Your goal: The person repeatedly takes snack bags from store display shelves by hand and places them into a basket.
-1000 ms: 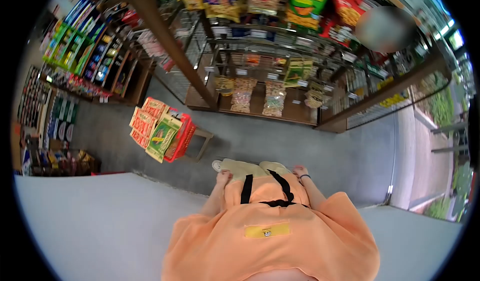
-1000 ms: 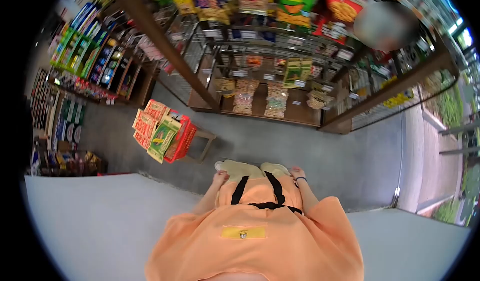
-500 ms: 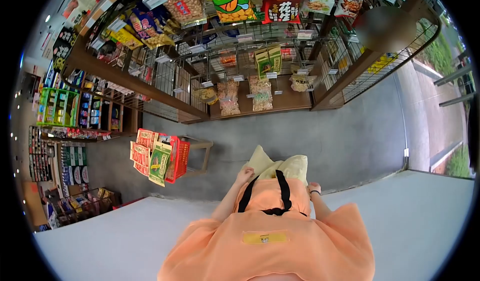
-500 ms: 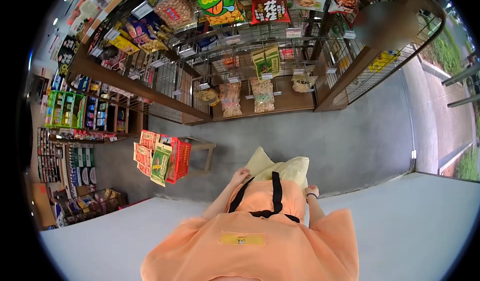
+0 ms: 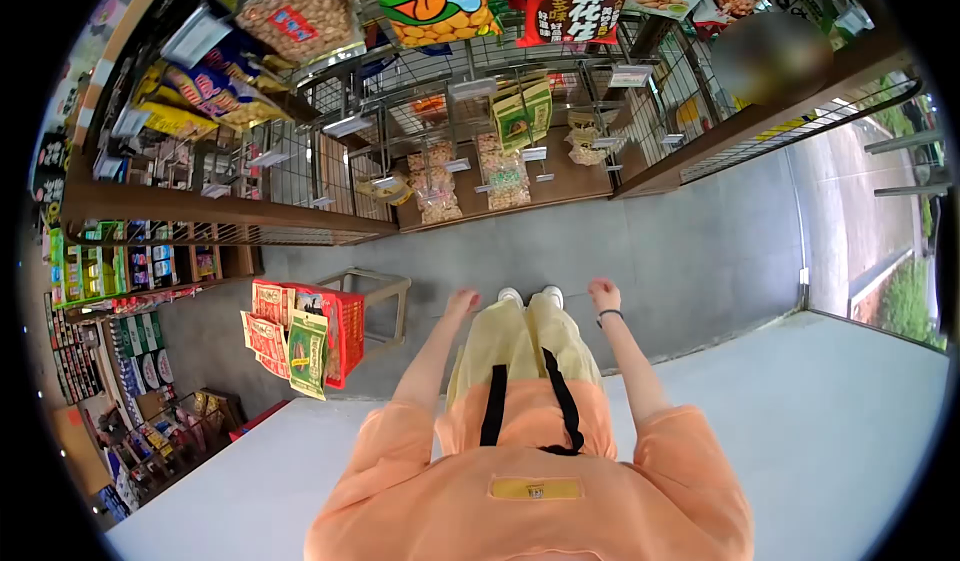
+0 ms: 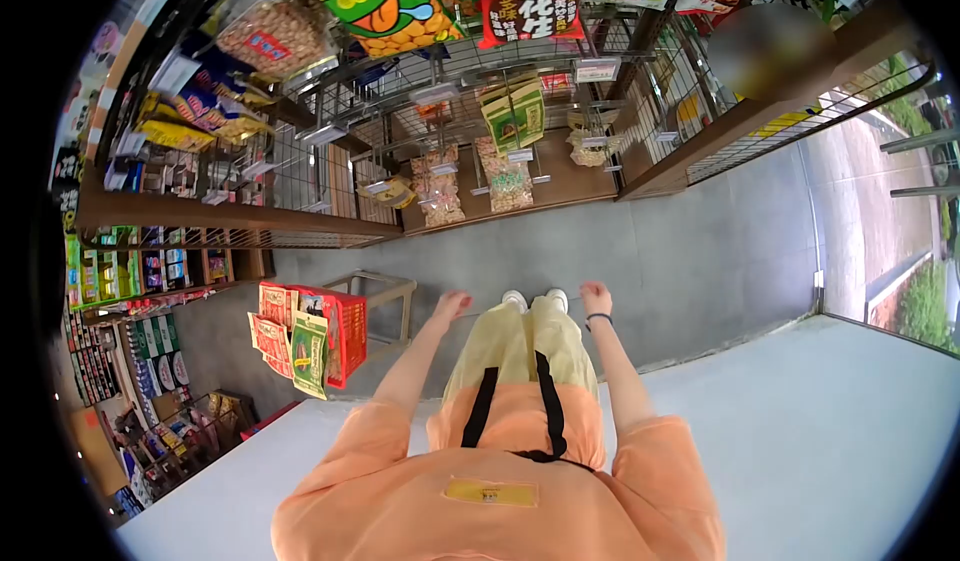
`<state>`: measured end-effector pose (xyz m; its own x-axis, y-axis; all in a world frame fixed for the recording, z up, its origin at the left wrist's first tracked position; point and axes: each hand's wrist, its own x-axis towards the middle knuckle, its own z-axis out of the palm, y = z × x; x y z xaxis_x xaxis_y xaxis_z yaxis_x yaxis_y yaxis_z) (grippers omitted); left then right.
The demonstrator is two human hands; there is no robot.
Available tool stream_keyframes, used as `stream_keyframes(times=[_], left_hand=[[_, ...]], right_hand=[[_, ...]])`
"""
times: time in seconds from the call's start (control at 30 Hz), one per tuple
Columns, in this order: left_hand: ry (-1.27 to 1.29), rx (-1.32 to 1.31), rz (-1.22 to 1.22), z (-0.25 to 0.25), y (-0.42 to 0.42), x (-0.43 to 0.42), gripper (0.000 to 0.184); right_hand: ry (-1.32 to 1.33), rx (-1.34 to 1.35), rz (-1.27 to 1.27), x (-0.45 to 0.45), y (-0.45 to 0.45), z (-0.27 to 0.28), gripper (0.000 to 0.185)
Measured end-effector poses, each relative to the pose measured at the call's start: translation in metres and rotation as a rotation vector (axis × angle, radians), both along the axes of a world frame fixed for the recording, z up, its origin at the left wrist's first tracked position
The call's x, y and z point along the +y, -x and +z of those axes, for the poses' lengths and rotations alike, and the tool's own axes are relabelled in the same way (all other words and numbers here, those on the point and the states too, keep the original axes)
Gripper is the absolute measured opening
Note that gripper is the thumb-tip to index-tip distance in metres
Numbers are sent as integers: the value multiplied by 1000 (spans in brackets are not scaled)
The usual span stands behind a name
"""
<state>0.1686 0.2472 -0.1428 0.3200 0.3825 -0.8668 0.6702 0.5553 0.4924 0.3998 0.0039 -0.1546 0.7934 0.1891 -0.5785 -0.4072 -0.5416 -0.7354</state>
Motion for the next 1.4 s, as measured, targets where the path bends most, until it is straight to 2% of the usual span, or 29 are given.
stream_keyframes(times=[0.03,0.1,0.17,0.2,0.23,0.27,0.3,0.33,0.37,0.4,0.5,0.57,0.6,0.63,0.7,0.73,0.77,0.8,0.83,0.87,0.9,0.97,1.0,1.07,1.1,1.17,1.23,1.3,1.4], left_hand=[[-14,-38,-8,-6,-17,12,22],[-76,-96,-75,-20,-55,36,22],[-209,-102,-159,-21,-108,66,29],[-375,-322,-117,-42,-131,80,37],[-600,-333,-167,-43,-159,98,42],[-616,-530,-18,-42,-189,110,49],[-770,-417,-138,-19,-215,125,58],[-950,-546,-80,-50,-233,142,69],[-974,-536,-82,-70,-252,160,75],[-1141,-525,-138,-70,-263,167,77],[-1333,-609,-246,-76,-284,180,71],[-1232,-746,-225,-105,-293,199,56],[-1305,-707,-335,-102,-291,197,40],[-1331,-561,-370,-84,-288,180,35],[-1321,-569,-397,-105,-288,179,35],[-1336,-567,-392,-114,-289,181,35],[-1377,-598,-383,-121,-291,184,36],[-1412,-630,-377,-128,-295,189,37],[-1395,-791,-344,-138,-300,196,37],[-1313,-853,-347,-142,-301,196,37],[-1231,-916,-352,-143,-301,198,37],[-1202,-803,-399,-139,-300,198,35],[-1142,-802,-392,-135,-298,196,35],[-1127,-824,-387,-129,-291,190,35],[-1114,-846,-383,-123,-291,188,35],[-1133,-754,-438,-124,-291,195,34],[-1115,-796,-415,-125,-288,195,32],[-1063,-735,-449,-125,-285,200,30],[-1088,-659,-495,-109,-284,201,29]], right_hand=[[-50,20,32,16,-9,12,21],[121,-29,275,37,-37,-19,25],[81,-66,426,75,-71,-8,28],[67,-117,463,93,-90,-17,28],[51,-163,495,113,-105,-31,28],[-117,-205,473,131,-122,-40,27],[-284,-250,452,151,-139,-48,27],[-317,-292,463,172,-157,-52,31],[-346,-332,476,191,-174,-55,35],[-414,-380,491,211,-189,-63,44],[-598,-641,560,263,-229,-97,70],[-674,-785,565,285,-241,-102,76],[-777,-735,539,294,-241,-112,77],[-799,-748,567,297,-238,-118,71],[-823,-720,535,297,-230,-131,61],[-897,-838,460,301,-225,-138,47],[-905,-842,459,300,-225,-142,47],[-798,-934,418,298,-227,-144,41],[-685,-1023,374,294,-227,-143,36],[-634,-1035,359,287,-223,-137,30],[-601,-1055,353,282,-222,-132,29],[-573,-906,402,275,-225,-120,31],[-576,-919,401,275,-230,-116,31],[-699,-720,518,272,-234,-113,38],[-704,-732,515,270,-236,-109,38],[-585,-732,671,268,-237,-107,45],[-541,-710,684,270,-238,-111,46],[-518,-844,626,276,-233,-114,44],[-472,-835,657,279,-231,-114,41]])
